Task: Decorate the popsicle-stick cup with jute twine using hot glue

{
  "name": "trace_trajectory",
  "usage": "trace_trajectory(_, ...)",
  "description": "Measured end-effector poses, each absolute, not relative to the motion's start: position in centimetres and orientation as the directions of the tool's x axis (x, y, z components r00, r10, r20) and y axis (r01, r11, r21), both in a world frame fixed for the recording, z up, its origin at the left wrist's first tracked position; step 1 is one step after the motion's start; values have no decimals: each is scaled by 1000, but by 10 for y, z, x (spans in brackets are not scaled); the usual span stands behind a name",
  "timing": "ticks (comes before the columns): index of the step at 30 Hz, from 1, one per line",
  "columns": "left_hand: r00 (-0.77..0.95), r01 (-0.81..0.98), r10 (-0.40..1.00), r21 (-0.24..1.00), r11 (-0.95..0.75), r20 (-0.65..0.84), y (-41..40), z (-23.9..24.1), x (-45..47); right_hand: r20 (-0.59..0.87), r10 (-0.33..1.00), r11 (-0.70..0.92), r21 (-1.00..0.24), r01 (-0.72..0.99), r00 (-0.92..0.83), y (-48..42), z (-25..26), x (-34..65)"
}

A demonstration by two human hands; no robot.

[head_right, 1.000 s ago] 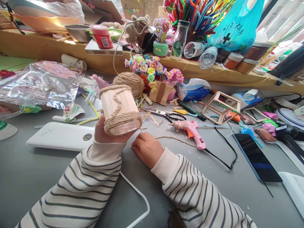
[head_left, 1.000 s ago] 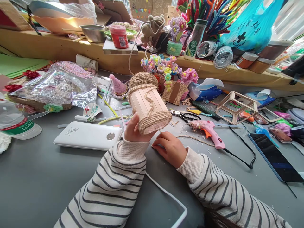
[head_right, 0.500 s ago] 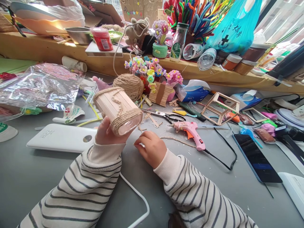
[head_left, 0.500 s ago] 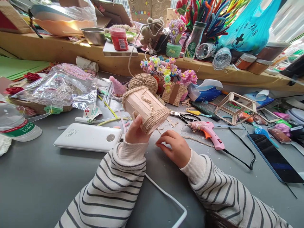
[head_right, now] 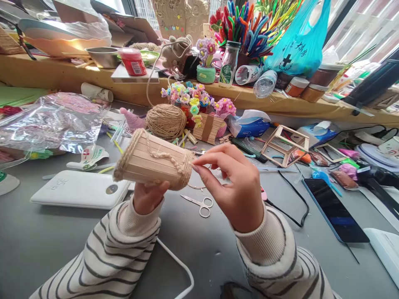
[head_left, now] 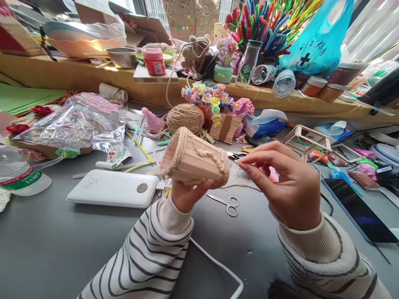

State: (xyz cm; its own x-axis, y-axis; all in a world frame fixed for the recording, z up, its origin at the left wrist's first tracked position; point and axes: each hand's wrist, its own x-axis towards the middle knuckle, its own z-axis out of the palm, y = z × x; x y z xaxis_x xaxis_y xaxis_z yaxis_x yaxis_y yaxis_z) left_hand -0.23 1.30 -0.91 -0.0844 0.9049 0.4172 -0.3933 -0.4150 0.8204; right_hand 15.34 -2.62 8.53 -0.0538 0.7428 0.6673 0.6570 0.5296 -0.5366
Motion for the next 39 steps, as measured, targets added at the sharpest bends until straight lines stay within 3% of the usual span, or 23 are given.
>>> trace_trajectory(4, -16, -205, 901, 881, -427, 433, 0, -10, -3, 701, 711, 563, -514, 647, -61, -29, 91, 142)
trace_trajectory(7, 112, -107, 852, 859, -501, 512, -1, -10, -8, 724, 687, 580, -494, 648, -64, -31, 89, 137)
trace_trajectory(11, 201, -56, 797, 819, -572, 570, 3, -11, -13, 744, 666, 589, -479, 651, -55, -31, 84, 131)
trace_trajectory(17, 236, 3, 806, 829, -560, 543, 1, -7, -12, 768, 640, 575, -465, 673, -17, -35, 78, 125)
trace_trajectory(39, 138, 28, 856, 862, -506, 498, -1, -14, -8, 792, 609, 563, -404, 721, -32, -35, 76, 124)
